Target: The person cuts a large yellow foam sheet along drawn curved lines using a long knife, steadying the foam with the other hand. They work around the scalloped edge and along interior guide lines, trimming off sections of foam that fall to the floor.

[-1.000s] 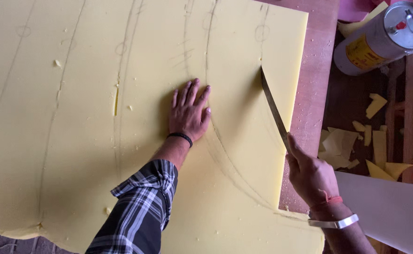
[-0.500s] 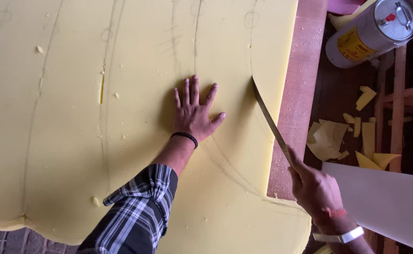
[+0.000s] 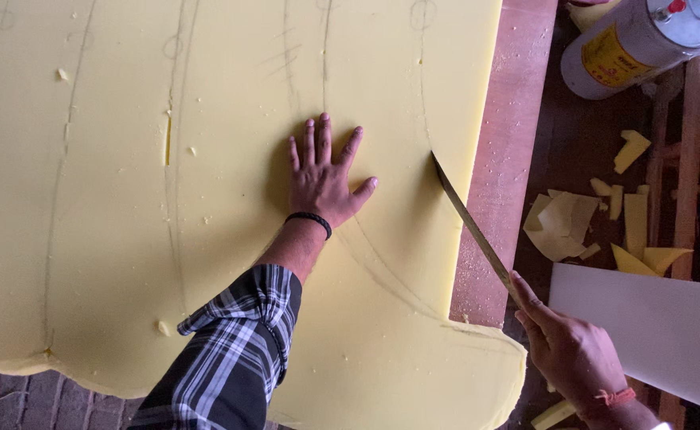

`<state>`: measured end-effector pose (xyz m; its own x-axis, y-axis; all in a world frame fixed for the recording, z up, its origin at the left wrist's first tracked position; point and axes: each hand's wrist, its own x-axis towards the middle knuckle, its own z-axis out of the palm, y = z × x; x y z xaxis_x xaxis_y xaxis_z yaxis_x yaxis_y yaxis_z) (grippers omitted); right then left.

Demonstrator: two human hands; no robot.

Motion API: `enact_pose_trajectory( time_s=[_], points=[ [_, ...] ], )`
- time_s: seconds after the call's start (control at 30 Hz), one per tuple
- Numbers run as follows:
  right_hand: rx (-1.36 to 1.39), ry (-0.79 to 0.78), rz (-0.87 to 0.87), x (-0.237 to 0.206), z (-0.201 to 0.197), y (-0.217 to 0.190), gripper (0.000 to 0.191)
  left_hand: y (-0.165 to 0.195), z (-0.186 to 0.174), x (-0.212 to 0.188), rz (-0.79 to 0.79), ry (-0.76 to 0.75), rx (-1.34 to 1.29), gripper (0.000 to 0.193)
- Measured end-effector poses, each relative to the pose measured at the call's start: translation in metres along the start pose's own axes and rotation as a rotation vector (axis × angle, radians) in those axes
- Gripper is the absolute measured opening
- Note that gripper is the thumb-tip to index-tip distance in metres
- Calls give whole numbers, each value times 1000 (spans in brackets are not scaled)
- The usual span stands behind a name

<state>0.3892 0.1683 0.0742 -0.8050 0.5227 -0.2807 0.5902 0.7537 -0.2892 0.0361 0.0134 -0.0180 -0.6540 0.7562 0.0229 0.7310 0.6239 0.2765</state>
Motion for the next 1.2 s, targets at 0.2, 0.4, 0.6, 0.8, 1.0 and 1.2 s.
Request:
enact_pose_trajectory(
  time_s=[0.2,0.4,0.6,0.8,1.0,1.2],
  points=[
    [45,-31,-80,-11,6,17,65,-2,1,-1,-6,-3,15,89],
    [-27,-28,-35,-30,11,39,67,-1,5,-3,5,-1,37,88],
    [8,8,-115,-39,14,58,63,-2,5,-4,5,-5,56,89],
    [-116,-167,-17,-50,23,84,75,-4,9,-7,3,-3,59,90],
    [-166,-150,-29,-67,37,118,70,-2,9,-8,37,10,63,90],
    [-224,-80,-132,-116,35,143,73,-3,-7,-3,-34,-112,4,84]
  ],
)
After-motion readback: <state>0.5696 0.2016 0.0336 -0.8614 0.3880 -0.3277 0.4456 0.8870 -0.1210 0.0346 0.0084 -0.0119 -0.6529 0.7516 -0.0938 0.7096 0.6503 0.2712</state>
